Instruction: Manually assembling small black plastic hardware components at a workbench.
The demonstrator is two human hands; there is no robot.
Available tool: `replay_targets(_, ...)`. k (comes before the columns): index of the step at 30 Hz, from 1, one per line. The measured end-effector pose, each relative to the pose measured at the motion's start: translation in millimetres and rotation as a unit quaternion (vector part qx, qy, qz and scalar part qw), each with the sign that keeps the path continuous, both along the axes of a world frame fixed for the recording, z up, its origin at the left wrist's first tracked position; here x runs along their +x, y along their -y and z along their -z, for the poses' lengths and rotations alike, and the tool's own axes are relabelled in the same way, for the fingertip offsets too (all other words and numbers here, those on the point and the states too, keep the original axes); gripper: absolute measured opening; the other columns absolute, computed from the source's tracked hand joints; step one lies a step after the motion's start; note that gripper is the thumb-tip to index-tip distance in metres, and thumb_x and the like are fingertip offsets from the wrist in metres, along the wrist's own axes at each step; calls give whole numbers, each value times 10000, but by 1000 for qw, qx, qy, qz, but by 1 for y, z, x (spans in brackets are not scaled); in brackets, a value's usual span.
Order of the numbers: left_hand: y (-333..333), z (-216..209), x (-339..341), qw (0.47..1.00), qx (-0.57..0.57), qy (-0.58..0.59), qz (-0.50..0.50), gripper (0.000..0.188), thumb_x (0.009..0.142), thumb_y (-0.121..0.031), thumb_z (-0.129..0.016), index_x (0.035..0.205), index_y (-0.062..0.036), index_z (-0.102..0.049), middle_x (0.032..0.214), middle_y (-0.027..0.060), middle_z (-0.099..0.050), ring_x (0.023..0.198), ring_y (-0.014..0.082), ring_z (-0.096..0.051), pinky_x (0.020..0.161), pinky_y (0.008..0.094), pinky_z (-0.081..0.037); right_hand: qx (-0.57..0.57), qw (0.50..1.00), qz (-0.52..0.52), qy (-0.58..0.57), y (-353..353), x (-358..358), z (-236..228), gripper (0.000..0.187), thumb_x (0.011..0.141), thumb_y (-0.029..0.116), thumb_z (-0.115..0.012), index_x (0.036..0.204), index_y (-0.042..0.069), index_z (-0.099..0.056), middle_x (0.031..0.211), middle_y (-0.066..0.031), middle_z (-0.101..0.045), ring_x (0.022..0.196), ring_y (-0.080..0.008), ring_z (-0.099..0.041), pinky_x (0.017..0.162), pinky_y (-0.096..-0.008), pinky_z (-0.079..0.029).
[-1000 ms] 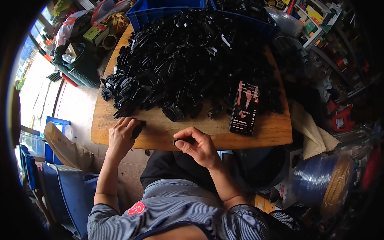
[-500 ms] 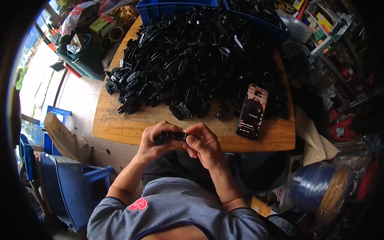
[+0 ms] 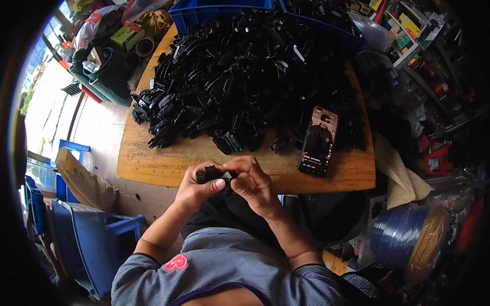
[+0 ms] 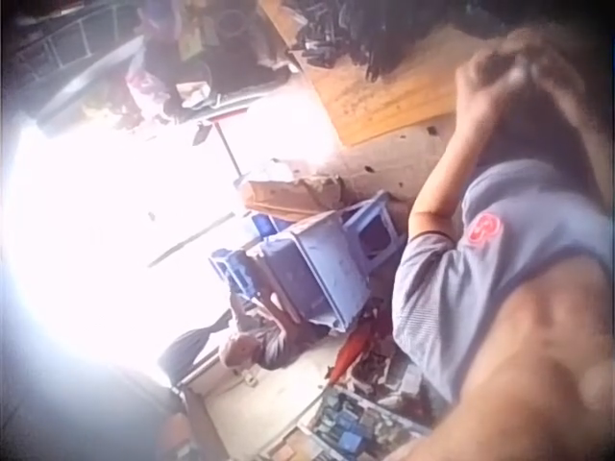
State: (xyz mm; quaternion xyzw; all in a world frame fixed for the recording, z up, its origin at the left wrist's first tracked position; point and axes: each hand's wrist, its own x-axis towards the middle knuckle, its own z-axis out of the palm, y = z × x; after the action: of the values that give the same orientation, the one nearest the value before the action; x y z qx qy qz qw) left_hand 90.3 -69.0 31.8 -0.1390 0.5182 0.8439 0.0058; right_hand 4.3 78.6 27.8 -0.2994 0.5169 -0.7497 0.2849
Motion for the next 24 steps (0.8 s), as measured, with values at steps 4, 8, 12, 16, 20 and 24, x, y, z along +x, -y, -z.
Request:
replay_targets(4,-6,-1,-7,984,-152,-84,28,390,695,-154,-771,992,24,-592,877,30,-614,815,109,-586,740,247,-468,63,966,141,-208,2,-5,8,268,805,211,-678,968,41,-551,974,-100,-530,871,-148,-520,727,-253,-436)
replay_targets(8,0,3,4,991,-130,27,6,382,682,-167,-775,969,8,-593,861,86,-646,757,146,-621,643,256,-502,133,890,159,-406,1,-18,-3,339,799,288,-670,1000,36,-565,1006,-122,-542,901,-252,-529,769,-327,-440)
replay_targets(12,36,-15,-24,997,-42,-14,-62,270,787,-172,-680,977,-14,-572,864,108,-658,732,165,-630,593,260,-496,355,739,289,-495,-12,-40,2,404,810,231,-631,1155,43,-535,1186,-141,-480,1025,-313,-470,877,-404,-400)
replay_targets(16,104,-64,-128,990,-6,-62,-126,283,801,-220,-651,994,-27,-577,910,72,-617,850,165,-597,740,311,-510,388,724,252,-511,-22,-42,15,290,803,118,-610,1075,25,-570,1154,-128,-503,1004,-319,-482,853,-403,-424)
replay_targets(20,210,-144,-242,928,-207,-215,-224,284,848,-194,-552,1088,-41,-570,884,76,-619,812,136,-586,735,281,-480,299,782,235,-494,-11,-37,17,234,789,39,-609,1021,15,-588,1055,-113,-551,943,-294,-522,800,-365,-454)
replay_targets(24,193,-141,-255,828,-425,-252,-267,486,765,-295,-601,1180,-55,-517,1056,104,-552,986,199,-492,841,346,-383,293,785,233,-493,-18,-49,16,236,787,11,-605,1021,-7,-583,1038,-112,-563,918,-284,-538,788,-350,-462)
